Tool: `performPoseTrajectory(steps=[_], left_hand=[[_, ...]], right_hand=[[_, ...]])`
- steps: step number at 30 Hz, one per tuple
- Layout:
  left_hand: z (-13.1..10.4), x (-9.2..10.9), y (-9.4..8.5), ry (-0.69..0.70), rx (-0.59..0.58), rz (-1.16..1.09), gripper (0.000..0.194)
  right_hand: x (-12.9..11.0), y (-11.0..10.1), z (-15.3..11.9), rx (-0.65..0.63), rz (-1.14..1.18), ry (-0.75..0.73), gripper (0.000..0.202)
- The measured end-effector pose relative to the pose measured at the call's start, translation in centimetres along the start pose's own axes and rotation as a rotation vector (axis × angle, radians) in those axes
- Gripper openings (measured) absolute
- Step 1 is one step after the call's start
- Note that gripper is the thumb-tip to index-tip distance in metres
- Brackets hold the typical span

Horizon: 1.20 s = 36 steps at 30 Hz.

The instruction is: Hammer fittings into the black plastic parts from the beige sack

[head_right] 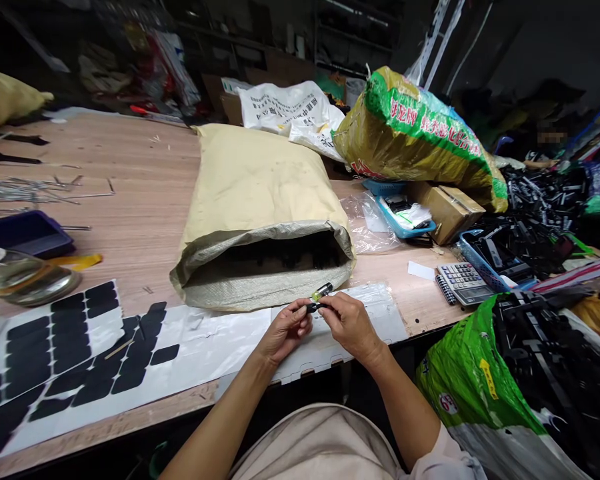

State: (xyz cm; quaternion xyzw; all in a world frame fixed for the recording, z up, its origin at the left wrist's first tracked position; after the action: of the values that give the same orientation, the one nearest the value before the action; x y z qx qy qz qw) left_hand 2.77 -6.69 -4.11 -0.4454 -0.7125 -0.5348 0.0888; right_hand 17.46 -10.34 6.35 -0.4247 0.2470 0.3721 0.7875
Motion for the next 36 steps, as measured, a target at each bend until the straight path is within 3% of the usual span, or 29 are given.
performPoseTrajectory(steps=[11, 24, 36], left_hand=[[0.0, -0.1, 0.1, 0.0, 0.004, 0.004, 0.04], [0.1, -0.1, -0.1, 0.001, 0.01, 0.011, 0.038], [-0.1, 0.0, 0.3, 0.01, 0.009, 0.046, 0.04]], right_hand=[[-0.1, -0.2, 0.2, -0.003, -0.013, 0.014, 0.016], [0.9, -0.6, 0.0, 0.041, 0.052, 0.157, 0.016], [1.3, 0.0, -0.5, 0.022, 0.076, 0.195, 0.015]])
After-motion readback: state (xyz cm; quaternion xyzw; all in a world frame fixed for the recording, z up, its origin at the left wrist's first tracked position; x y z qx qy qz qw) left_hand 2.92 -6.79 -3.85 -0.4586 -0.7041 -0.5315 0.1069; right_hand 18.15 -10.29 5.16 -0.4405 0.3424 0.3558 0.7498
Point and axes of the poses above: each hand's wrist, its own z-axis towards the middle knuckle, its own y-axis out of the palm, x = y × z, the point moved 4 cm from there along z, towards the middle knuckle, and after that the axes turned 15 degrees about x, right-handed, at the moved point
